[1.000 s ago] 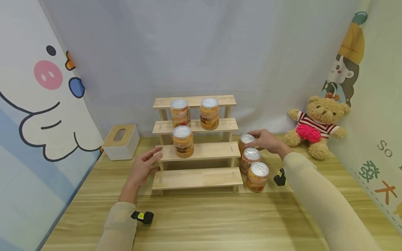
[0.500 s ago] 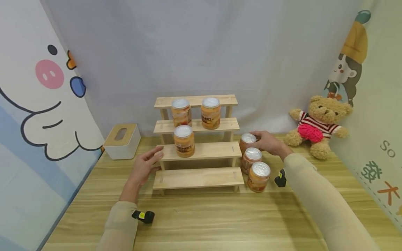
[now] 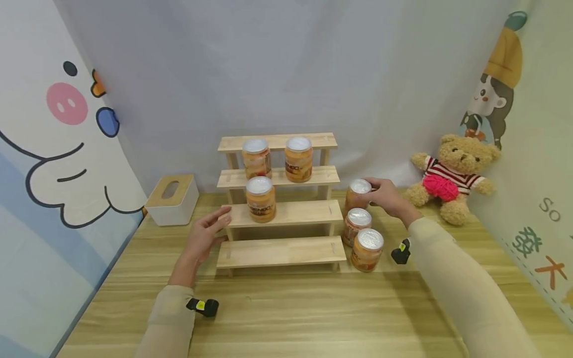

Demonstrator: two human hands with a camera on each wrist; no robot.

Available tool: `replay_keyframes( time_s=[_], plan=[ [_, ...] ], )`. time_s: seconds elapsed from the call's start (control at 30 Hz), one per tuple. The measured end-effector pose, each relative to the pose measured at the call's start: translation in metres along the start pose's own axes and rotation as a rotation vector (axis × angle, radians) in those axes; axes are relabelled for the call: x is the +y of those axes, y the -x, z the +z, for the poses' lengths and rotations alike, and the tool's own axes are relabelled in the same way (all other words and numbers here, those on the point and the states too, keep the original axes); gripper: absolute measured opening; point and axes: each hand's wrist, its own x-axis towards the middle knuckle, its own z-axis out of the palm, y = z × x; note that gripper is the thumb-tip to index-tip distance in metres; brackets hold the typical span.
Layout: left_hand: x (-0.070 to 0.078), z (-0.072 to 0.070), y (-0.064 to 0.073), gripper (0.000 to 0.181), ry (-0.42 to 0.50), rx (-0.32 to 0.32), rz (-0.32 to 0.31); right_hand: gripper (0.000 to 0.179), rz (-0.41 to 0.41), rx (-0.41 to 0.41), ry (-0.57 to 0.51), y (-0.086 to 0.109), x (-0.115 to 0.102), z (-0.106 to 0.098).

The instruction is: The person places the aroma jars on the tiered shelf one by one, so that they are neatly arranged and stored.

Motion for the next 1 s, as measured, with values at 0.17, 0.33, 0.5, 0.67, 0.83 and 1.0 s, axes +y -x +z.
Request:
replay_keyframes(
  time_s=[0.17, 0.33, 0.5, 0.67, 0.83, 1.0],
  plan=[
    [-0.001, -0.001, 0.000, 0.058, -0.002, 0.006, -0.009, 0.067, 0.010, 0.019, -0.065, 0.001, -0.012, -0.013],
    [-0.001, 0.000, 0.000, 0.059, 0.000, 0.008, -0.012, 0.067, 0.021, 0.007, -0.061, 0.009, -0.023, -0.021],
    [0.002, 0.000, 0.000, 0.059, 0.008, 0.011, -0.018, 0.064, -0.025, -0.003, -0.027, 0.023, -0.045, -0.020],
    [0.002, 0.000, -0.001, 0.058, 0.012, 0.009, -0.017, 0.063, -0.051, -0.009, -0.035, 0.033, -0.066, -0.022],
    [0.000, 0.000, -0.002, 0.058, 0.018, 0.005, -0.012, 0.056, -0.078, -0.013, -0.102, 0.040, -0.080, -0.020],
    [-0.001, 0.001, -0.001, 0.057, 0.012, -0.001, -0.007, 0.054, -0.109, -0.084, -0.128, 0.047, -0.094, -0.009]
  ],
)
